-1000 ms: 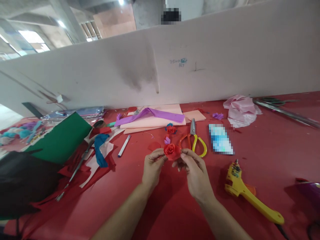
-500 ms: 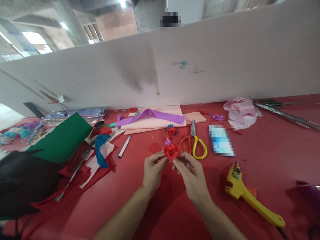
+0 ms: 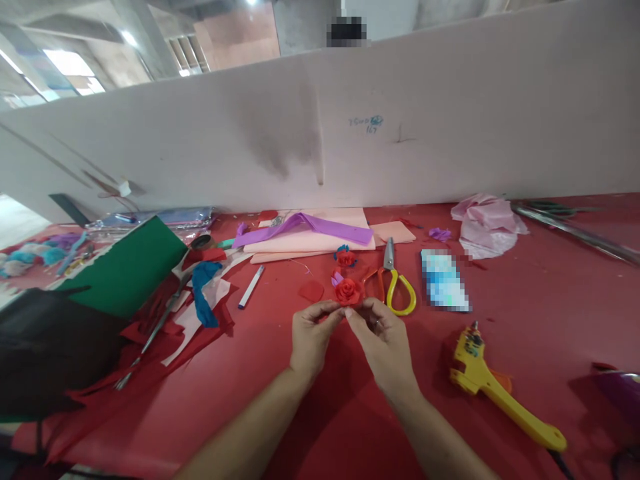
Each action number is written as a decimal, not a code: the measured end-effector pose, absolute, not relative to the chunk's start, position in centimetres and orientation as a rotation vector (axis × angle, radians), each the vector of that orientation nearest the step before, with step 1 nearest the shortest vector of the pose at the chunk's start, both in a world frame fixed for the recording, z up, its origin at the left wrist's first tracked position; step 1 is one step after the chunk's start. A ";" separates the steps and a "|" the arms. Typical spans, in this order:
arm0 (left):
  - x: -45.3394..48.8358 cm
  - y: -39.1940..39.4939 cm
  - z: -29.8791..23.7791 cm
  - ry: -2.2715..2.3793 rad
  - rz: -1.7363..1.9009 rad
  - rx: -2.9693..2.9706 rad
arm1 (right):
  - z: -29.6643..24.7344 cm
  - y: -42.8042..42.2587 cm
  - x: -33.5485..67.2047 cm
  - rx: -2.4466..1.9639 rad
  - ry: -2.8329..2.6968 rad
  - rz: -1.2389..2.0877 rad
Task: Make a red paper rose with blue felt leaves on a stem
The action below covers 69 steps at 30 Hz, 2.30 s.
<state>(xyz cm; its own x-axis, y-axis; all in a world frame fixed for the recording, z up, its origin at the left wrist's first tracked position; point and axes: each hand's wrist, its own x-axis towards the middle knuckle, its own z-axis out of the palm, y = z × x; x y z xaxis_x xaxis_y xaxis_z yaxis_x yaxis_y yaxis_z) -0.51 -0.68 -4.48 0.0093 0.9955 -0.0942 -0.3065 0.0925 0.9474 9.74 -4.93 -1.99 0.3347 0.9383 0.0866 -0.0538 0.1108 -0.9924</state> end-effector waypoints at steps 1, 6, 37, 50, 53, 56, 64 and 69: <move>-0.5 -0.7 -4.4 1.036 1.270 0.923 | -2.1 -4.9 9.7 -1.231 -0.942 0.922; -0.5 -0.7 -4.2 1.050 1.298 0.994 | -2.3 -4.9 9.7 -1.209 -0.922 0.947; -0.8 -0.4 -5.1 0.940 1.355 0.943 | -1.8 -5.3 9.5 -0.973 -0.716 1.182; -0.4 -0.4 -4.8 0.999 1.387 0.862 | -2.4 -4.8 9.3 -1.241 -0.791 0.983; -0.3 -0.2 -4.4 0.953 1.367 0.790 | -2.4 -4.4 9.4 -1.327 -0.846 0.957; -0.4 -0.1 -4.1 0.928 1.363 0.741 | -2.2 -4.6 9.8 -1.397 -0.928 0.927; -0.5 -0.2 -3.5 0.869 1.399 0.703 | -1.7 -12.6 17.5 -1.937 -1.116 0.375; -0.5 -0.4 -3.4 0.813 1.400 0.757 | -5.2 -17.5 25.6 -2.220 -1.527 -0.277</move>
